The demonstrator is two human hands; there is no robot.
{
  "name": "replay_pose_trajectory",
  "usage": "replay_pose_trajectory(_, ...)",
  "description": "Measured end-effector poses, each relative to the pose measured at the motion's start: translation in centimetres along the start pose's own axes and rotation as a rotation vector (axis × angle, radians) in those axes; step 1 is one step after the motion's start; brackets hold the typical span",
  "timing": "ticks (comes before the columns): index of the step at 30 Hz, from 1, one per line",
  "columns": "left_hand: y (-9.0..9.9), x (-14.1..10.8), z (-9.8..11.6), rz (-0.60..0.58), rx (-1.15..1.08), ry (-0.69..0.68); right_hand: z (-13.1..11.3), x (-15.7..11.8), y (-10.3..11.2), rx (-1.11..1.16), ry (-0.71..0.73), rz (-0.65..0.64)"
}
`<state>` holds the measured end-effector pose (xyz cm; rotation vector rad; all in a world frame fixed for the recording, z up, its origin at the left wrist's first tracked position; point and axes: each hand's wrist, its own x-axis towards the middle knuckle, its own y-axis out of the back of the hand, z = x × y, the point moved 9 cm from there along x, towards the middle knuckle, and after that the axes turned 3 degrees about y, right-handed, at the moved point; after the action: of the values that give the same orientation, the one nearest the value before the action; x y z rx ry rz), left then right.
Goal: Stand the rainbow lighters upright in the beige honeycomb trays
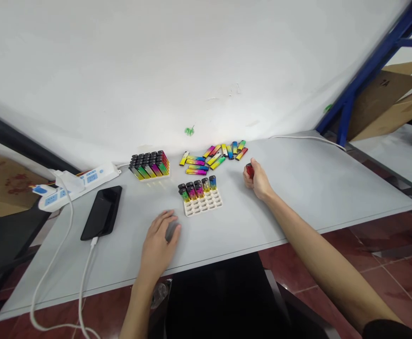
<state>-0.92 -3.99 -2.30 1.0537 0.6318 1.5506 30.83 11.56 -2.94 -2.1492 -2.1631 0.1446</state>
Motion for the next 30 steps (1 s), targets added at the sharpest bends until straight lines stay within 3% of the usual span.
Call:
replay_pose_trajectory(13,0.0,0.1,0.1,0.002,-0.011,0.003,0.4,0.2,0.2,0.002,-0.018,0.011)
replay_pose_trajectory(23,0.2,0.2,0.0,0.004,-0.057,0.018,-0.6,-0.3,-1.0,-0.184,0.152,-0.038)
replay_pose_trajectory(30,0.4,0.4,-0.1,0.015,-0.094,0.025,-4.5,-3.0,-3.9,-0.413,0.333,-0.066)
